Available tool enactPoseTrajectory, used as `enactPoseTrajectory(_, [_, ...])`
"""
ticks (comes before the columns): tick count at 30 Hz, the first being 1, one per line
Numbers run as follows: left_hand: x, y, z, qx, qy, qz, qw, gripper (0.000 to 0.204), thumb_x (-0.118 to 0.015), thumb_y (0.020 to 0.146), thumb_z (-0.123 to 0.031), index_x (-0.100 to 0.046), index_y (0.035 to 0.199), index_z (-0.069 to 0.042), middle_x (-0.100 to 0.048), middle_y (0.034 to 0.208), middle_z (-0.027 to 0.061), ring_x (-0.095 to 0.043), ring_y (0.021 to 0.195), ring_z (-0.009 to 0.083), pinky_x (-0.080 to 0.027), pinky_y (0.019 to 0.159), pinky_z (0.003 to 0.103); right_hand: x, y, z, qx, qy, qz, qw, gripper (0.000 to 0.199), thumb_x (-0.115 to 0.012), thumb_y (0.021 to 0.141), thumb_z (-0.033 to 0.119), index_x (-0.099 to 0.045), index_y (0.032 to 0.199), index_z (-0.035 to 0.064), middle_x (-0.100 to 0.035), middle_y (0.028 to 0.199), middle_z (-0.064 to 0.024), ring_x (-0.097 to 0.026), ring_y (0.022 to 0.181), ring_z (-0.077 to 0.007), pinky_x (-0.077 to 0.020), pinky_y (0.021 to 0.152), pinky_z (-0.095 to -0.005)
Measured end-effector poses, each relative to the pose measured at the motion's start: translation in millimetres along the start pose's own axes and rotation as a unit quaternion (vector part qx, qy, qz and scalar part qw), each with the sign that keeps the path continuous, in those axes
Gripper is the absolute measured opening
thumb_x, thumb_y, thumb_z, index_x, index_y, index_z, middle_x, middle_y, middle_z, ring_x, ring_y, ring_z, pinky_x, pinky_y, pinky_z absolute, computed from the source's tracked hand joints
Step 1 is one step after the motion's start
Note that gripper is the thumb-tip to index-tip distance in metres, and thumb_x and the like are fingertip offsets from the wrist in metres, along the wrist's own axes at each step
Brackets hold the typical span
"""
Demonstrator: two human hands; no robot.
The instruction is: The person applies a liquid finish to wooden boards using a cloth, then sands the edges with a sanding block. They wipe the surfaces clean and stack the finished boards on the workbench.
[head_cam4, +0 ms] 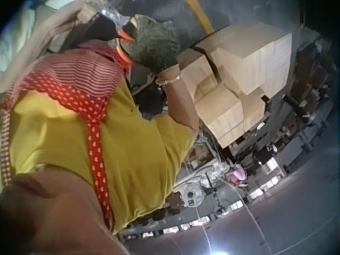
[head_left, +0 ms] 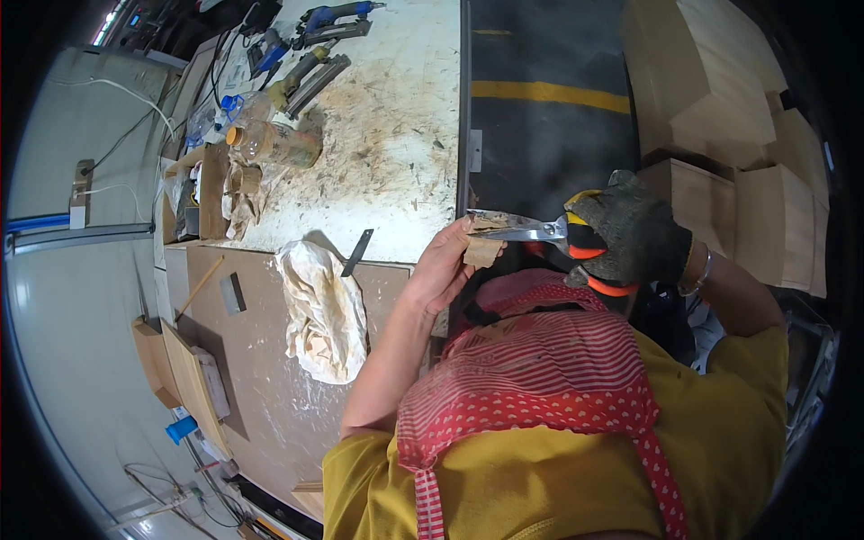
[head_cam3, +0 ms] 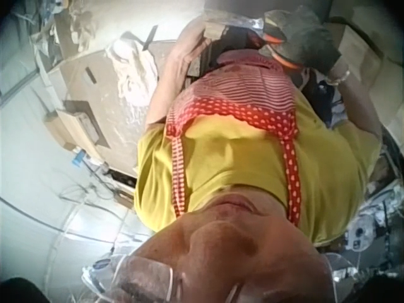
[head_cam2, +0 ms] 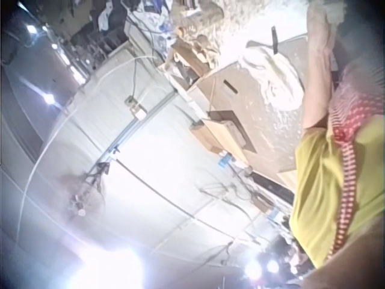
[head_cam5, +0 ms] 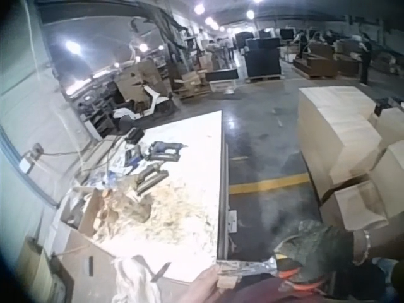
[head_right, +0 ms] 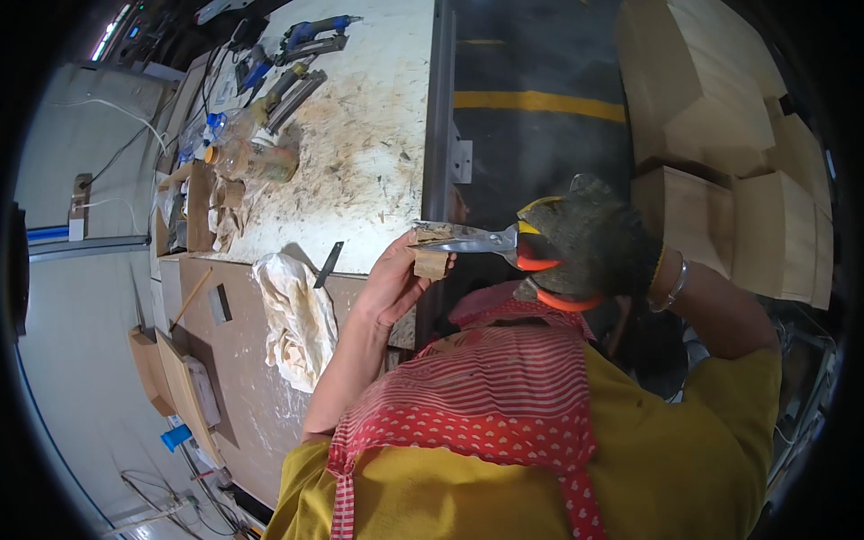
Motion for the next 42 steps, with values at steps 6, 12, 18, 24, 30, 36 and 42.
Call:
enactPoseTrajectory(6, [-1.9,7.3,5.7,-0.004,0.043,-0.012,0.999,0.027,-0.046,0.101,-0.018,-0.055,0.119,0.001,-0.068,0.103,0.0112,-0.067,0.091,0.0164,-0.055,0.078,0.024,2.5,1.3,0.1,-0.028,0.003,0.046,0.999,0.032,-0.077,0.069,0.032,-0.065,0.091,0.0115,-0.061,0.091,-0.0077,-0.061,0.08,-0.0238,-0.0427,0.07,-0.0384])
enactPoseTrajectory(12, [1.0,12.4,3.7,0.037,0.115,-0.01,0.993,0.028,-0.049,0.1,-0.023,-0.058,0.118,-0.002,-0.068,0.101,0.0049,-0.066,0.087,0.0111,-0.053,0.075,0.021,-0.4,-4.3,0.7,0.008,0.041,-0.003,0.999,0.028,-0.077,0.071,0.029,-0.062,0.083,0.0086,-0.052,0.071,-0.0083,-0.056,0.064,-0.0254,-0.0426,0.06,-0.0372])
enactPoseTrajectory(18, [-8.8,14.8,-6.6,0.012,0.08,-0.002,0.997,0.03,-0.053,0.099,-0.025,-0.059,0.121,-0.006,-0.066,0.107,0.0027,-0.063,0.091,0.0082,-0.051,0.074,0.019,-30.8,-26.4,-30.5,-0.183,0.145,0.049,0.971,0.026,-0.075,0.079,0.025,-0.061,0.085,0.0045,-0.056,0.07,-0.0105,-0.057,0.061,-0.0275,-0.045,0.056,-0.0362])
enactPoseTrajectory(24, [0.3,2.5,-18.6,-0.054,0.01,0.049,0.997,0.036,-0.059,0.096,-0.025,-0.054,0.126,-0.006,-0.065,0.111,0.0043,-0.063,0.096,0.0128,-0.052,0.082,0.025,11.3,-24.8,-32.0,-0.223,0.096,-0.028,0.97,0.041,-0.081,0.07,0.03,-0.062,0.096,0.0039,-0.062,0.079,-0.0126,-0.062,0.071,-0.0278,-0.047,0.065,-0.0368])
enactPoseTrajectory(30, [17.2,4.6,-20.8,-0.048,-0.019,0.059,0.997,0.035,-0.061,0.094,-0.026,-0.056,0.122,-0.007,-0.066,0.108,0.0038,-0.064,0.095,0.0137,-0.052,0.084,0.026,23.9,2.4,-3.7,-0.019,-0.018,-0.013,1.0,0.067,-0.081,0.063,0.046,-0.063,0.109,0.0005,-0.067,0.094,-0.0125,-0.063,0.085,-0.029,-0.0427,0.085,-0.044])
enactPoseTrajectory(36, [14.1,0.9,-18.9,-0.05,-0.025,0.06,0.997,0.03,-0.06,0.095,-0.026,-0.057,0.116,-0.005,-0.066,0.105,0.0048,-0.064,0.094,0.0138,-0.053,0.081,0.027,18.9,8.9,-5.2,-0.02,-0.04,-0.005,0.999,0.066,-0.084,0.059,0.048,-0.066,0.104,0.0023,-0.066,0.091,-0.0146,-0.06,0.082,-0.0308,-0.0452,0.079,-0.0435])
enactPoseTrajectory(42, [12.3,4.9,-13.0,-0.022,-0.054,0.043,0.997,0.025,-0.057,0.097,-0.025,-0.057,0.112,-0.005,-0.066,0.102,0.0061,-0.065,0.088,0.0156,-0.055,0.078,0.03,11.9,5.6,-13.6,-0.047,0.012,0.009,0.999,0.066,-0.087,0.054,0.049,-0.068,0.098,0.0035,-0.066,0.085,-0.0143,-0.059,0.076,-0.0308,-0.0475,0.074,-0.0415])
Point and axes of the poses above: each hand's wrist, its own y-axis towards the middle knuckle, its own x-axis out of the back of the hand, z = x × y, the point moved 8 cm from there along y, towards the middle knuckle
